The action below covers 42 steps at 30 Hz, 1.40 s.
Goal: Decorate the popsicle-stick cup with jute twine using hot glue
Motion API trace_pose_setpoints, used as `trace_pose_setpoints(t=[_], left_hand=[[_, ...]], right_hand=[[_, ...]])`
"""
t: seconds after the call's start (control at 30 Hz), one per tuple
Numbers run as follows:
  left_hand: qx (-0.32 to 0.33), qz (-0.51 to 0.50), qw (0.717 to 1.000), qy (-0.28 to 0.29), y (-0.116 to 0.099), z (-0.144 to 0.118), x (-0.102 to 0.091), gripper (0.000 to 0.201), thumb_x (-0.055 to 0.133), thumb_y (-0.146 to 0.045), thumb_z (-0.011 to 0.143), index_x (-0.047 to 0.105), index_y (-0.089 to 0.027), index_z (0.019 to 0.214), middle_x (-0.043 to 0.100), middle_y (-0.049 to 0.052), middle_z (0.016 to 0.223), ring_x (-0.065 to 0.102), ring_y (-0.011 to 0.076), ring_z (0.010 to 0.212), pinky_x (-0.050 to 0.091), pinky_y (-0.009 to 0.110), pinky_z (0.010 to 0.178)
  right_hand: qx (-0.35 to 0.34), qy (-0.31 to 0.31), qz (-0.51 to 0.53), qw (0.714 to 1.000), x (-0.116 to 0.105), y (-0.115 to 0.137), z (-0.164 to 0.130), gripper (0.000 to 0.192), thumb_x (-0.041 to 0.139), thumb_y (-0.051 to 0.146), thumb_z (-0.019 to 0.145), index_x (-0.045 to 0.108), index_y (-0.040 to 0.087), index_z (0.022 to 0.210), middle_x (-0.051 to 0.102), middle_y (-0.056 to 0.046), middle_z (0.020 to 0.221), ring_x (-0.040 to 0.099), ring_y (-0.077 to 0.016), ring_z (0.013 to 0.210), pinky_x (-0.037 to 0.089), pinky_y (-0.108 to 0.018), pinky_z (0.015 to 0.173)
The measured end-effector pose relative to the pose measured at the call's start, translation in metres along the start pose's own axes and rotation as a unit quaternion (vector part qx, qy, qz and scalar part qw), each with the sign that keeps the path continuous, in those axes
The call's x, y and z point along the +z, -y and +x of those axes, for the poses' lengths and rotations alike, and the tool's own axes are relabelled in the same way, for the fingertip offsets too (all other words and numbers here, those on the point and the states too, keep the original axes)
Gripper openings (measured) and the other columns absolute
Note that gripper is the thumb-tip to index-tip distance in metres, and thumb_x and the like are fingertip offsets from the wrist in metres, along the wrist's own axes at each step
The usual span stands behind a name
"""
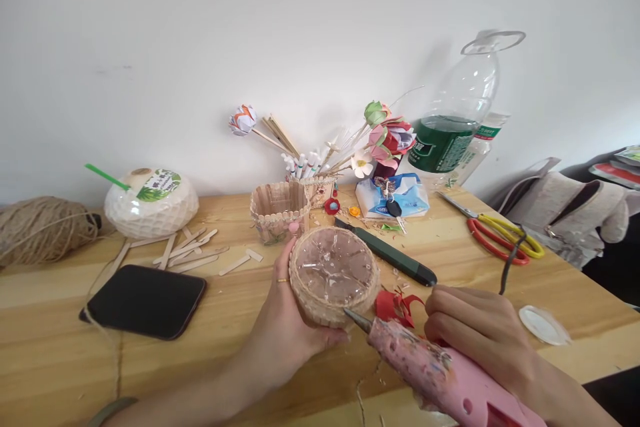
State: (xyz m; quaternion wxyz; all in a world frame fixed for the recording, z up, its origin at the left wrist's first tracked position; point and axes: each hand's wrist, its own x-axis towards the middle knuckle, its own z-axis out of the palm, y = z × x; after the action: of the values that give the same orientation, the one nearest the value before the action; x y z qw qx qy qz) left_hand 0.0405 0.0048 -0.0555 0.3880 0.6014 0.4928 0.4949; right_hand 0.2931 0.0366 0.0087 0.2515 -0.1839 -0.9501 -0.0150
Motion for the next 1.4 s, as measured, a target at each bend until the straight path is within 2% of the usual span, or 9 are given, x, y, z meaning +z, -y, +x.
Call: trace_pose_setpoints(t=[0.33, 0.6, 1.0, 1.17, 1.4], left_hand=[[-0.01, 0.007, 1.0, 0.003, -0.003, 0.0, -0.001, 0.119, 0.084, -0.04, 0.058, 0.0, -0.034, 0.142, 0.015, 0.012, 0.154, 0.025, 0.0319, 0.141, 0.019, 0.056, 0.115], [-0.016, 0.013, 1.0, 0.008, -0.004, 0.0, -0.002, 0.118, 0.084, -0.039, 0.06, -0.001, -0.034, 0.142, 0.017, 0.012, 0.154, 0.025, 0.0311, 0.14, 0.019, 0.056, 0.115], [-0.029, 0.027, 0.999, 0.01, -0.009, -0.001, -0.003, 0.116, 0.083, -0.041, 0.06, 0.001, -0.031, 0.142, 0.019, 0.016, 0.152, 0.027, 0.0351, 0.139, 0.016, 0.061, 0.113], [-0.03, 0.017, 0.999, -0.001, -0.008, 0.0, -0.002, 0.115, 0.083, -0.041, 0.058, 0.005, -0.03, 0.142, 0.02, 0.016, 0.151, 0.026, 0.0365, 0.139, 0.019, 0.061, 0.112], [-0.04, 0.018, 0.999, -0.004, -0.008, -0.001, -0.001, 0.116, 0.083, -0.043, 0.058, 0.005, -0.028, 0.142, 0.026, 0.018, 0.148, 0.03, 0.0387, 0.137, 0.019, 0.065, 0.11]], right_hand=[[0.008, -0.01, 0.006, 1.0, 0.002, -0.001, 0.001, 0.028, 0.022, 0.012, 0.097, 0.035, 0.021, 0.072, 0.039, 0.001, 0.064, 0.031, -0.0142, 0.055, 0.02, -0.028, 0.05], [-0.001, -0.01, -0.011, 1.0, -0.005, -0.001, 0.001, 0.032, 0.019, 0.017, 0.099, 0.035, 0.021, 0.071, 0.039, 0.001, 0.061, 0.034, -0.0136, 0.053, 0.022, -0.027, 0.048], [0.009, -0.033, -0.016, 0.999, -0.005, -0.003, -0.006, 0.023, 0.035, 0.003, 0.084, 0.032, 0.022, 0.072, 0.037, 0.002, 0.063, 0.032, -0.0135, 0.054, 0.021, -0.027, 0.049], [0.018, -0.034, -0.013, 0.999, -0.005, -0.004, -0.009, 0.025, 0.035, -0.001, 0.08, 0.033, 0.022, 0.071, 0.035, 0.002, 0.062, 0.031, -0.0137, 0.053, 0.02, -0.028, 0.05], [0.014, -0.038, -0.011, 0.999, -0.005, -0.008, -0.012, 0.024, 0.032, 0.002, 0.083, 0.034, 0.022, 0.07, 0.035, 0.001, 0.062, 0.03, -0.0142, 0.054, 0.02, -0.028, 0.049]])
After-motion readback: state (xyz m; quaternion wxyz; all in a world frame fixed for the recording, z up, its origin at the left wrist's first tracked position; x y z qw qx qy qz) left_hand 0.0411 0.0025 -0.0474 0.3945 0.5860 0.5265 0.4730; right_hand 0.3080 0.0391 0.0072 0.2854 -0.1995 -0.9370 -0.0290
